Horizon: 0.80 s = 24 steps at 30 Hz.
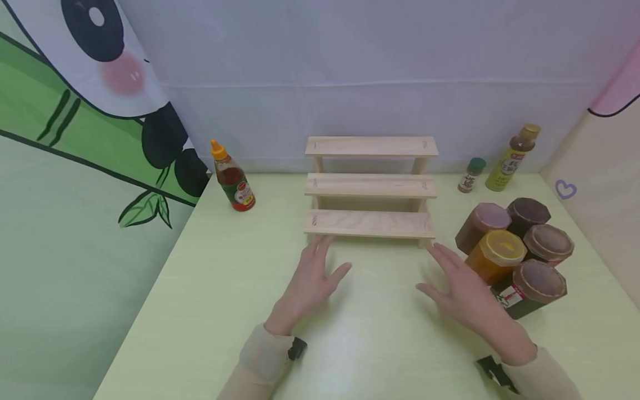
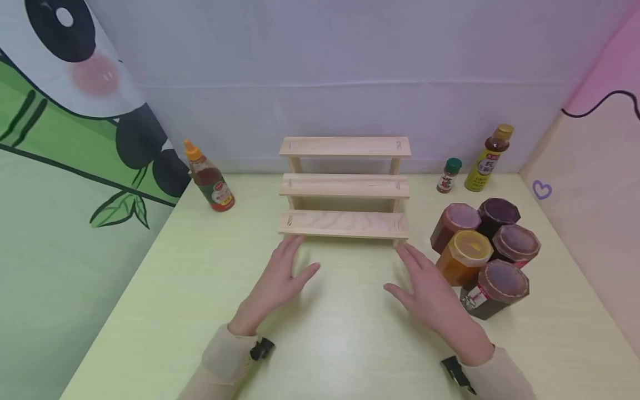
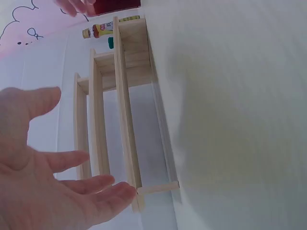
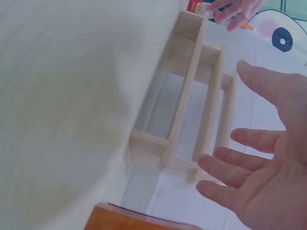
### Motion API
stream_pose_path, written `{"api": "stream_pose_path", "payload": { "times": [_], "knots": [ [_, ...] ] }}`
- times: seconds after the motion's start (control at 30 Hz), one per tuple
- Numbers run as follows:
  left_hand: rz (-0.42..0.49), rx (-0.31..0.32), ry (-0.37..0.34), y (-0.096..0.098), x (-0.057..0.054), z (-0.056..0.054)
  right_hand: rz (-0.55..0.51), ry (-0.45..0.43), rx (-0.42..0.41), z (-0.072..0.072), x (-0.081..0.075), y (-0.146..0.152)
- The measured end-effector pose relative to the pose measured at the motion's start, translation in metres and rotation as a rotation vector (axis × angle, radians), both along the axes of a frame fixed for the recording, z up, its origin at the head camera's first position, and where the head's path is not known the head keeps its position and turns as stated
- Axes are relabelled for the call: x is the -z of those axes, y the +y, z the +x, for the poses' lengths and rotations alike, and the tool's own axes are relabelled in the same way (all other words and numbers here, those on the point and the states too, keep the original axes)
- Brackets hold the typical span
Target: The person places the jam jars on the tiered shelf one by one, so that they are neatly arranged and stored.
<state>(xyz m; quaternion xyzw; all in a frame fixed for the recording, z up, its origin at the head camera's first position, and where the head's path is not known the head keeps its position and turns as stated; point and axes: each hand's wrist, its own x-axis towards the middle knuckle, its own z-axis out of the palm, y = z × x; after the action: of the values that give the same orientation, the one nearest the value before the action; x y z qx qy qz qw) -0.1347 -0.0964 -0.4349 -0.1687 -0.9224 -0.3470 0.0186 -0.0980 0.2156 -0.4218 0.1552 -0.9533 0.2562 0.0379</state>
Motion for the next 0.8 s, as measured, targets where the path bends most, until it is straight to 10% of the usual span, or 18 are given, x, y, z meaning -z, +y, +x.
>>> {"api": "stream_pose_path", "payload": {
  "times": [0.33, 0.8],
  "knots": [
    [0.216, -0.15, 0.107, -0.012, 0.0, -0.023, -0.059, 0.168, 0.027, 0.009, -0.014, 0.016],
    [0.339, -0.364, -0.028, -0.021, 0.009, -0.052, -0.104, 0.463, 0.099, 0.02, -0.032, 0.053]
  ]
}}
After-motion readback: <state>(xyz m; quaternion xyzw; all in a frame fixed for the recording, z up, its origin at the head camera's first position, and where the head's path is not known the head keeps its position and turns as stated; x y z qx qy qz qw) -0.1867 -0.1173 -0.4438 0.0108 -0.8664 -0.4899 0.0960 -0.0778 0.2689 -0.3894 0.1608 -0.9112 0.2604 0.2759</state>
